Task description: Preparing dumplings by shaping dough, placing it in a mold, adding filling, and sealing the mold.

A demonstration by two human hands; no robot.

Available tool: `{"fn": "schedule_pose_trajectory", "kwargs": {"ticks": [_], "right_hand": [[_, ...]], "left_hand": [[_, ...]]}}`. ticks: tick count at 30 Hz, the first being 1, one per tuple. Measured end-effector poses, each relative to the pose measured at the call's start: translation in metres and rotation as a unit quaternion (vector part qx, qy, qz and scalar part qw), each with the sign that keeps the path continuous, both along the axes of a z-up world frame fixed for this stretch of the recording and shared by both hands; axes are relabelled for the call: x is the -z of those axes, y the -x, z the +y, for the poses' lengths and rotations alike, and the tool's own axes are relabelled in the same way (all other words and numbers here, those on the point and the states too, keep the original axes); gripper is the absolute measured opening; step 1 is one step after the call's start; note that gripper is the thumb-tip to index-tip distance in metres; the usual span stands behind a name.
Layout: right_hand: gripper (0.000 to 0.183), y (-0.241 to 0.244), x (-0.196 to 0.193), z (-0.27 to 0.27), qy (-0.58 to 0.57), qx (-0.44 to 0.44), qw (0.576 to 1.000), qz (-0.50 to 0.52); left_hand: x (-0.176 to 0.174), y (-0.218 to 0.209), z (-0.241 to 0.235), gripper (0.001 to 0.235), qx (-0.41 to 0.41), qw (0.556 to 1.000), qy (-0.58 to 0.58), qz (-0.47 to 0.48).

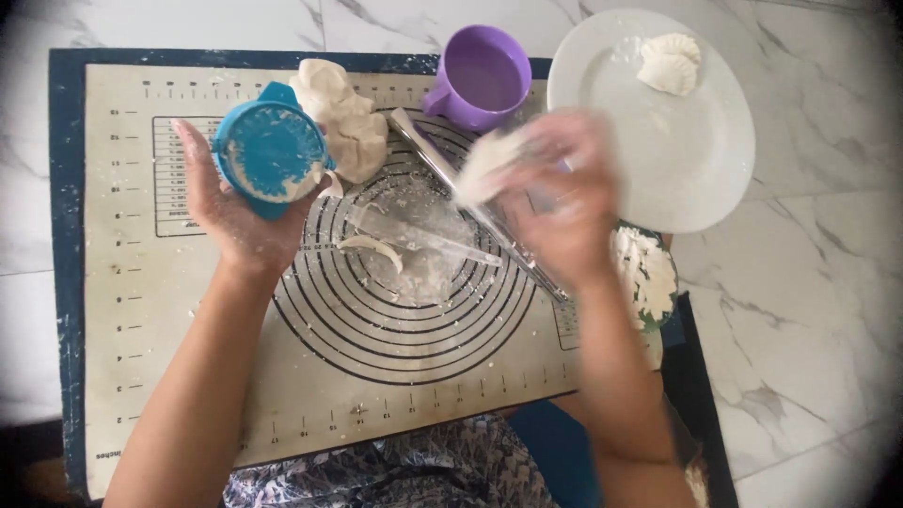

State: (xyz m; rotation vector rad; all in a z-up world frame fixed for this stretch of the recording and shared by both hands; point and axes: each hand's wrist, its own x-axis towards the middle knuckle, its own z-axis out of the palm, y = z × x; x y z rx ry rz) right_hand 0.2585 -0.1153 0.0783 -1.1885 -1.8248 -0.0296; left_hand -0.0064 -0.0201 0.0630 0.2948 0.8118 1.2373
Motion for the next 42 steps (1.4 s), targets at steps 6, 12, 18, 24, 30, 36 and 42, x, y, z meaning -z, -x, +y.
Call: {"fn": "schedule_pose_trajectory", "kwargs": {"ticks": [6,12,18,24,30,36,42], "right_hand": [[0.026,-0.15,-0.02,0.001,0.028,0.172,0.962,-0.211],[0.024,-0.197,-0.029,-0.013,0.21,0.145,0.95,-0.182],[0.023,-0.178,-0.035,-0.013,0.29,0.192,0.936,-0.054],[0.034,-0.194,-0.016,0.007,0.221,0.239,0.945,-0.026],[0.027,-0.222,-0.006,0.021,0.162,0.213,0.956,-0.117],[0.024,-0.209,-0.01,0.016,0.093,0.207,0.961,-0.159],[0.021,-0.175,-0.012,0.02,0.208,0.157,0.942,-0.213]], "left_hand": [[-0.008,0.0,-0.001,0.098,-0.007,0.999,0.034,0.022],[0.004,-0.002,-0.001,0.089,0.033,0.999,-0.022,0.01],[0.003,-0.005,-0.002,0.087,0.029,0.999,-0.009,0.017],[0.01,-0.003,0.0,0.081,0.042,0.999,-0.03,-0.008],[0.008,-0.001,0.001,0.083,0.033,0.999,-0.027,-0.013],[0.004,-0.002,0.001,0.086,0.029,0.999,-0.012,-0.007],[0.013,-0.003,0.002,0.08,0.034,0.999,-0.024,-0.011]]}}
